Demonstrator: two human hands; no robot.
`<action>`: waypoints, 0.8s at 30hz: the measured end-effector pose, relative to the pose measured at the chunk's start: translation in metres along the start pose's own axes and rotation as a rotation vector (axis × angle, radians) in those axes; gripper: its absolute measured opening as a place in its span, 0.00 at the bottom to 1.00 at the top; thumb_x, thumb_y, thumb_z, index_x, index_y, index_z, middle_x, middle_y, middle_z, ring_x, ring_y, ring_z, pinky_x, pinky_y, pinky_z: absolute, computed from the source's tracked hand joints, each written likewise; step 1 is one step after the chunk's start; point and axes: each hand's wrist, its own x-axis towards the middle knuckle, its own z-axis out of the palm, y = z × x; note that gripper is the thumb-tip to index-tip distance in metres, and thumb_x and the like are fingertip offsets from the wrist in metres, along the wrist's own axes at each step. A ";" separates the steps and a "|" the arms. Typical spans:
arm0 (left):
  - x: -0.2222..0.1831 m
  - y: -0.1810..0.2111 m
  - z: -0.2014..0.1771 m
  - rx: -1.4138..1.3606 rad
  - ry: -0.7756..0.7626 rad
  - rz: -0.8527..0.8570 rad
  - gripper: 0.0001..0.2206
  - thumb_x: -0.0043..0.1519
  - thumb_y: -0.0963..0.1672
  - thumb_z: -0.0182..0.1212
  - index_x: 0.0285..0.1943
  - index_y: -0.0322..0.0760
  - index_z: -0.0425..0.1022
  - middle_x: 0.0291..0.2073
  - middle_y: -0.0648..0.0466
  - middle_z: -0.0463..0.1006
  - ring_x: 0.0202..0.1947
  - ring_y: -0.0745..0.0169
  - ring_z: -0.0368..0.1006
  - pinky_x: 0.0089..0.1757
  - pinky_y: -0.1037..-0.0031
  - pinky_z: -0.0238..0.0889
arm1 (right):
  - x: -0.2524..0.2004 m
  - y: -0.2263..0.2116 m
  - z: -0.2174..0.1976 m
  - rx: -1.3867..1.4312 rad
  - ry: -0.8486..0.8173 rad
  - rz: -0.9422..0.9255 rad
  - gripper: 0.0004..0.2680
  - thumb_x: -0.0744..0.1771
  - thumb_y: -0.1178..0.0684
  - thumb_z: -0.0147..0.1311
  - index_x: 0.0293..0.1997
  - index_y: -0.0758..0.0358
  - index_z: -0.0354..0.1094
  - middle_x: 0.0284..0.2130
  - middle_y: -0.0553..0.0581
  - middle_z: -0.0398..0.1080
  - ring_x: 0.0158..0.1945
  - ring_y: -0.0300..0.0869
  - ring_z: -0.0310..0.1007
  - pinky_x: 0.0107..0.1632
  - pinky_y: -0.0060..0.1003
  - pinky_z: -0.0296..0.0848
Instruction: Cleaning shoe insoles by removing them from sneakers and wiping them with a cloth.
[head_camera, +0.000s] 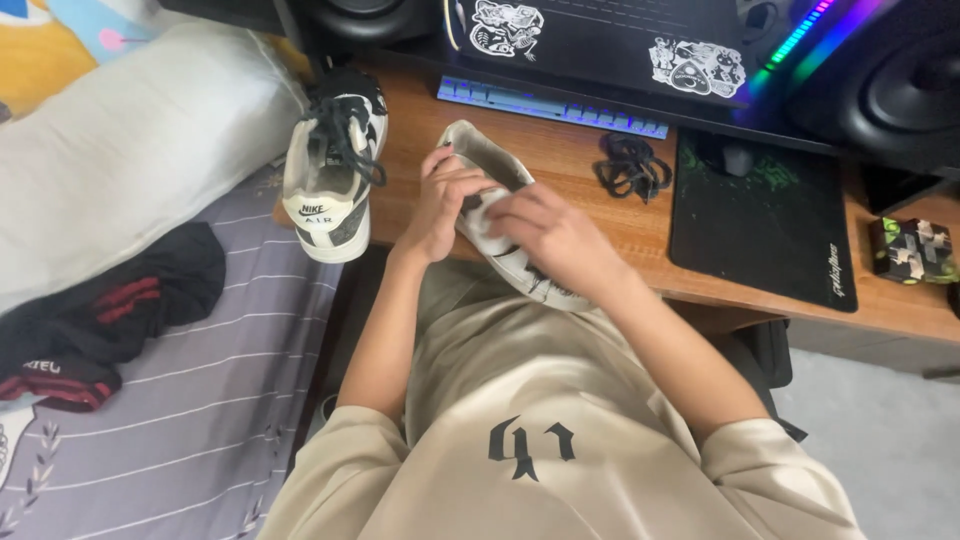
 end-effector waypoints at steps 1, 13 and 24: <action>0.000 0.002 -0.002 0.001 -0.001 0.002 0.48 0.64 0.65 0.06 0.46 0.41 0.82 0.32 0.53 0.76 0.40 0.59 0.69 0.66 0.58 0.32 | 0.003 -0.005 0.006 -0.001 0.002 0.000 0.08 0.73 0.58 0.44 0.41 0.60 0.72 0.42 0.54 0.73 0.48 0.48 0.72 0.50 0.35 0.75; 0.005 0.012 -0.003 -0.050 0.004 -0.019 0.47 0.64 0.65 0.08 0.40 0.42 0.82 0.27 0.54 0.75 0.37 0.61 0.68 0.66 0.59 0.32 | -0.031 -0.008 -0.019 0.147 -0.039 0.160 0.08 0.68 0.66 0.48 0.42 0.60 0.74 0.41 0.57 0.74 0.45 0.53 0.74 0.48 0.44 0.75; 0.005 0.013 0.008 0.109 0.078 -0.036 0.22 0.70 0.55 0.51 0.24 0.45 0.71 0.20 0.59 0.70 0.33 0.64 0.66 0.64 0.62 0.37 | -0.056 0.034 -0.019 0.167 0.251 0.421 0.19 0.64 0.75 0.48 0.59 0.67 0.71 0.44 0.60 0.71 0.51 0.55 0.74 0.53 0.48 0.74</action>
